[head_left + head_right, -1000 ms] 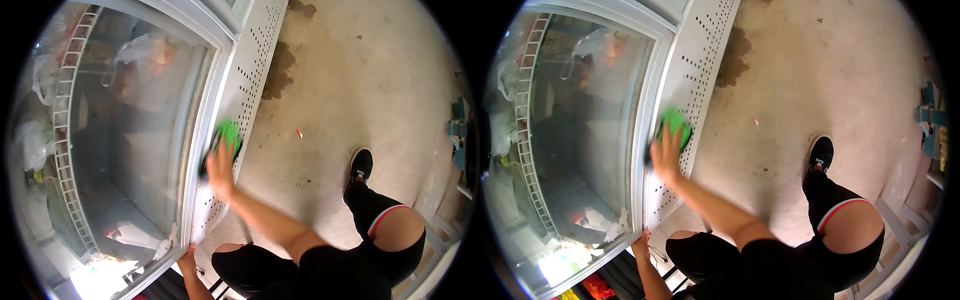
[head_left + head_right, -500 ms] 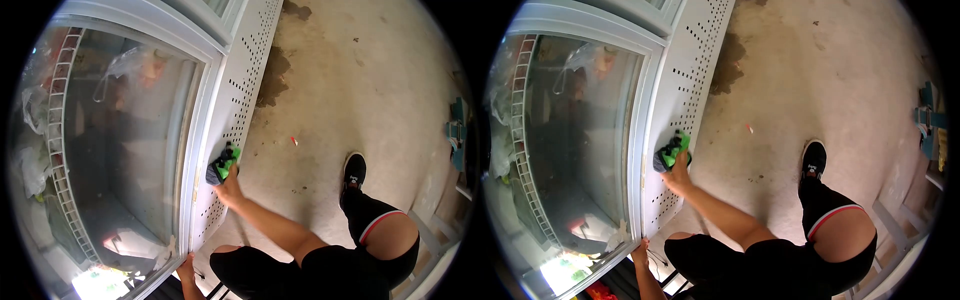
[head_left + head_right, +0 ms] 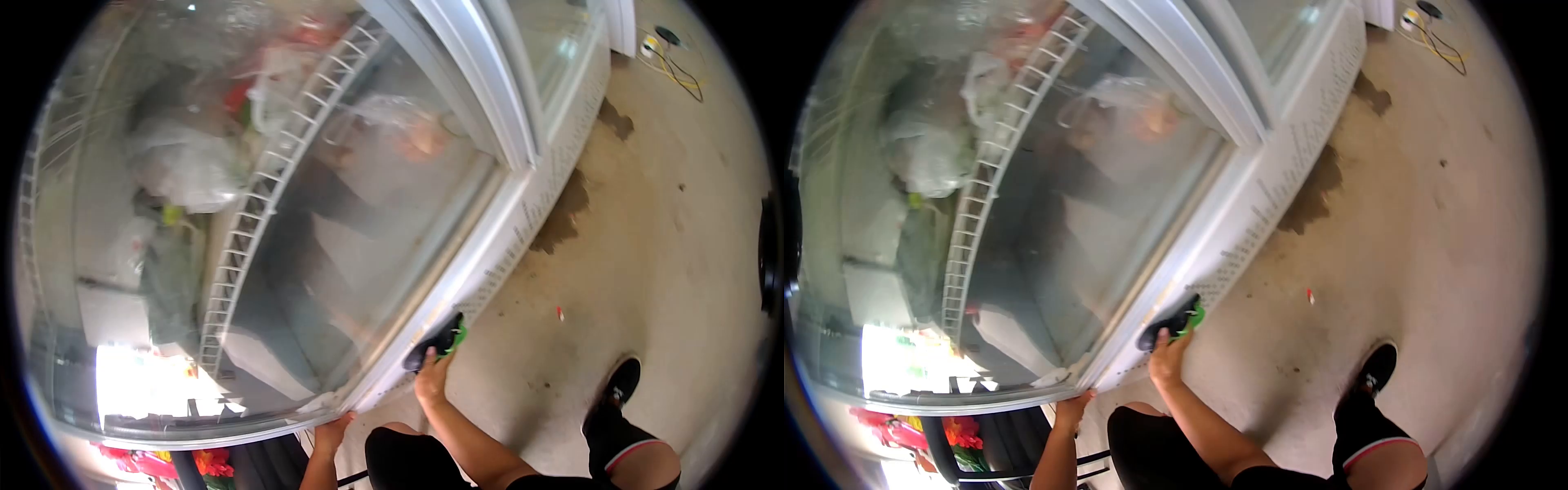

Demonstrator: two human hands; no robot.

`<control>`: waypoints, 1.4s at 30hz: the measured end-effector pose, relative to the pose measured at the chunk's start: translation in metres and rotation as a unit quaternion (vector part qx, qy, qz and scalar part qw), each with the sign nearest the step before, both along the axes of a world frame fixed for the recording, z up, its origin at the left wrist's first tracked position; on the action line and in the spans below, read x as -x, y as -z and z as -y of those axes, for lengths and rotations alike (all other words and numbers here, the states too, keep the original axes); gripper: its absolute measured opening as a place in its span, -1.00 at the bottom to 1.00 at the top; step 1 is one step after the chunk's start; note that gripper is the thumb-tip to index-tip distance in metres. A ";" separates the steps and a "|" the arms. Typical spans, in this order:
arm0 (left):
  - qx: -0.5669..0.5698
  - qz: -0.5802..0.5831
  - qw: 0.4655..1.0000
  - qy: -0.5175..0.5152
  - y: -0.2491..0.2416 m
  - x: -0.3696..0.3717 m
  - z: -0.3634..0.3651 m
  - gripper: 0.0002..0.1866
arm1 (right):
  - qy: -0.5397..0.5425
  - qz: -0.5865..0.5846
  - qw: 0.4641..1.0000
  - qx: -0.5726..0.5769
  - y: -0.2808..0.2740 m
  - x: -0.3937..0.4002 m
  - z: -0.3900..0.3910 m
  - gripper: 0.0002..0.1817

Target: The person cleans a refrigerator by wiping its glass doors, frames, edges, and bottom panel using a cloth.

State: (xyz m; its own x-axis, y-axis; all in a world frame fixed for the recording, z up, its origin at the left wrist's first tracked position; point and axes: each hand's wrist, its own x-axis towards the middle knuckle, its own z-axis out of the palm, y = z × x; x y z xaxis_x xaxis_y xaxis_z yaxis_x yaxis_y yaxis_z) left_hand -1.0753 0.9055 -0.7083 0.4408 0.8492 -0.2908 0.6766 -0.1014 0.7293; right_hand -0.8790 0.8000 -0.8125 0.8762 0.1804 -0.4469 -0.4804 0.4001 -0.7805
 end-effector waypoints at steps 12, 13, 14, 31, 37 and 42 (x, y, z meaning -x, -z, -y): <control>-0.035 -0.012 0.998 0.055 -0.007 -0.010 0.006 -0.62 | 0.134 -0.122 0.976 -0.119 0.139 -0.129 0.003 -0.28; -0.033 -0.001 0.998 0.055 -0.003 -0.009 0.004 -0.62 | 0.128 -0.155 0.968 -0.148 0.153 -0.095 -0.005 -0.31; -0.020 -0.010 0.997 0.068 0.001 -0.004 -0.001 -0.53 | 0.144 -0.213 0.957 -0.136 0.159 -0.046 -0.021 -0.36; 0.020 0.081 0.995 0.062 0.009 0.005 -0.004 -0.59 | 0.091 -0.334 0.908 -0.237 0.107 -0.011 -0.022 -0.61; 0.003 0.127 0.991 0.053 0.002 -0.008 0.006 -0.60 | 0.136 -0.311 0.901 -0.268 0.050 -0.182 0.030 -0.46; 0.022 0.109 0.994 0.015 0.043 0.021 -0.019 -0.49 | 0.125 -0.193 0.965 -0.125 0.026 -0.220 0.034 -0.36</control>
